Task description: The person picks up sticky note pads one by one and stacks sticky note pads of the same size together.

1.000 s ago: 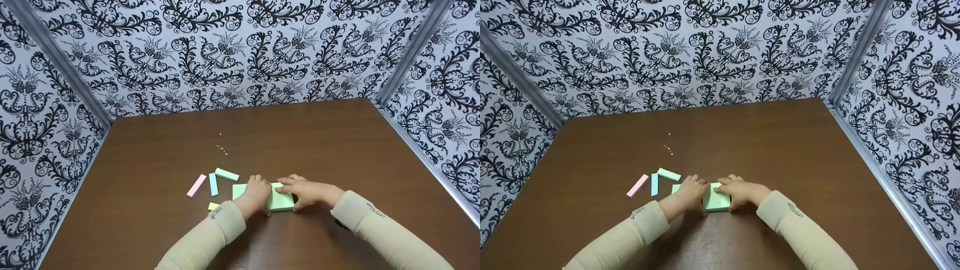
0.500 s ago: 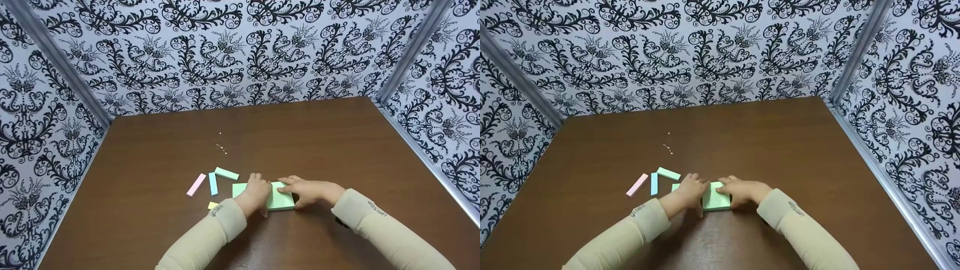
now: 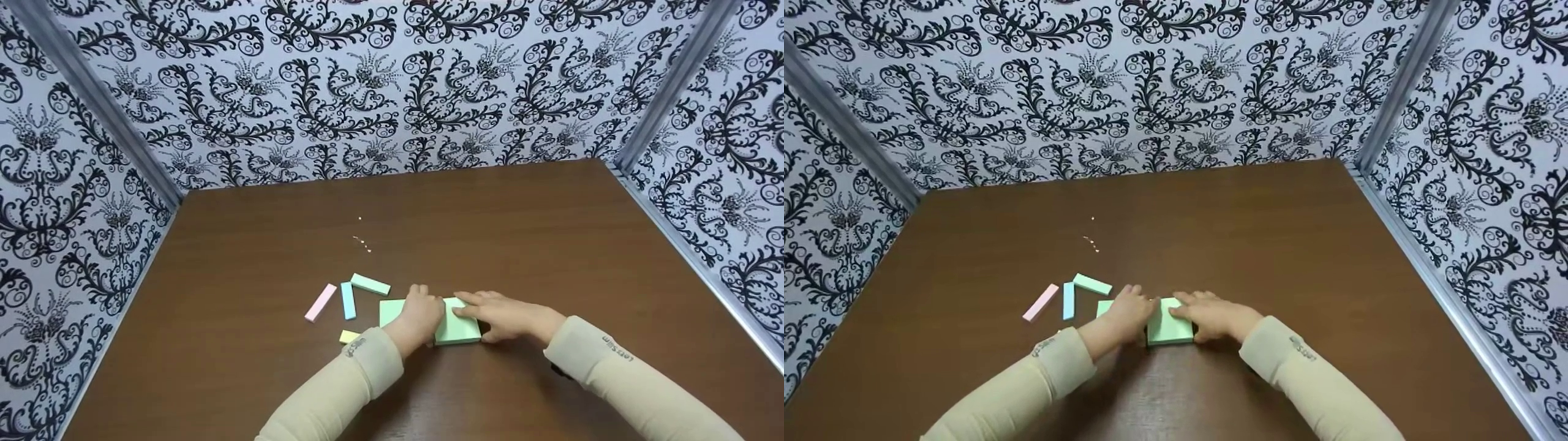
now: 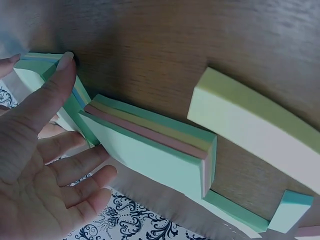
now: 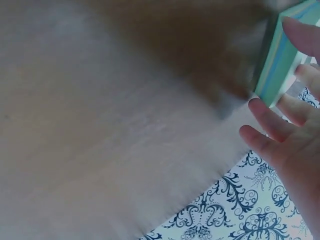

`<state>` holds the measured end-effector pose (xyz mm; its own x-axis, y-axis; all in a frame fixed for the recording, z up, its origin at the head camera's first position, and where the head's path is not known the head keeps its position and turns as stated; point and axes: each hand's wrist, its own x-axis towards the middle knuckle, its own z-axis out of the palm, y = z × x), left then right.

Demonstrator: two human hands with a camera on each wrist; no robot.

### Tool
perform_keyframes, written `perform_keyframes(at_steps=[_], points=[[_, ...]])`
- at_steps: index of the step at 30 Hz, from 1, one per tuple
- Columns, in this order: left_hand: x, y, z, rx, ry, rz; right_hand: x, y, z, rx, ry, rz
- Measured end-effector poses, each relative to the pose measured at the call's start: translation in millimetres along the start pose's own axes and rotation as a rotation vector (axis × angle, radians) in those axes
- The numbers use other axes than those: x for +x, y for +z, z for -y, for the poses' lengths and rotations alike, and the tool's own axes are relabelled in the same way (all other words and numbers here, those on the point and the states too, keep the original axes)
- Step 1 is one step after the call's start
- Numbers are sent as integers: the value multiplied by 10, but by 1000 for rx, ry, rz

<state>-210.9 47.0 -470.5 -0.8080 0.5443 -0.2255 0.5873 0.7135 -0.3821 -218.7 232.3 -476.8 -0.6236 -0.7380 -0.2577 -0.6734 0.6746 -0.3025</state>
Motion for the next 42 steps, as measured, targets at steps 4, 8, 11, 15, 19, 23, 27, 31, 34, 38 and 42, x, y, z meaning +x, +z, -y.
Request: perform_keyframes(at_steps=[4, 8, 11, 15, 19, 23, 27, 31, 34, 38, 42], points=[[9, 16, -9, -3, -7, 1, -11, 30, -10, 7, -13, -24], [26, 27, -12, -7, -12, 8, -21, 42, -13, -1, -41, -52], [28, 34, -15, 2, -10, 9, -21, 46, -15, -7, -51, -60], [19, 37, -20, 14, -13, 8, -18, 52, -22, -5, -42, -47], [7, 33, -28, 35, -17, 12, -27, 56, -24, -14, -59, -64], [1, 23, -37, 54, -19, 17, -27, 62, -25, -27, -89, -99], [-1, 2, -35, 40, -21, 33, -20, 58, -22, -12, -67, -81], [-10, -39, -22, 65, -33, 73, -13, 44, -10, -7, -39, -69], [-21, -67, -17, 76, -36, 100, -3, 42, -3, -26, -34, -89], [-25, -51, -23, 42, -28, 88, 17, 58, -8, -52, -50, -120], [-1, 15, -22, -4, -24, 38, 29, 73, -28, -60, -69, -146]])
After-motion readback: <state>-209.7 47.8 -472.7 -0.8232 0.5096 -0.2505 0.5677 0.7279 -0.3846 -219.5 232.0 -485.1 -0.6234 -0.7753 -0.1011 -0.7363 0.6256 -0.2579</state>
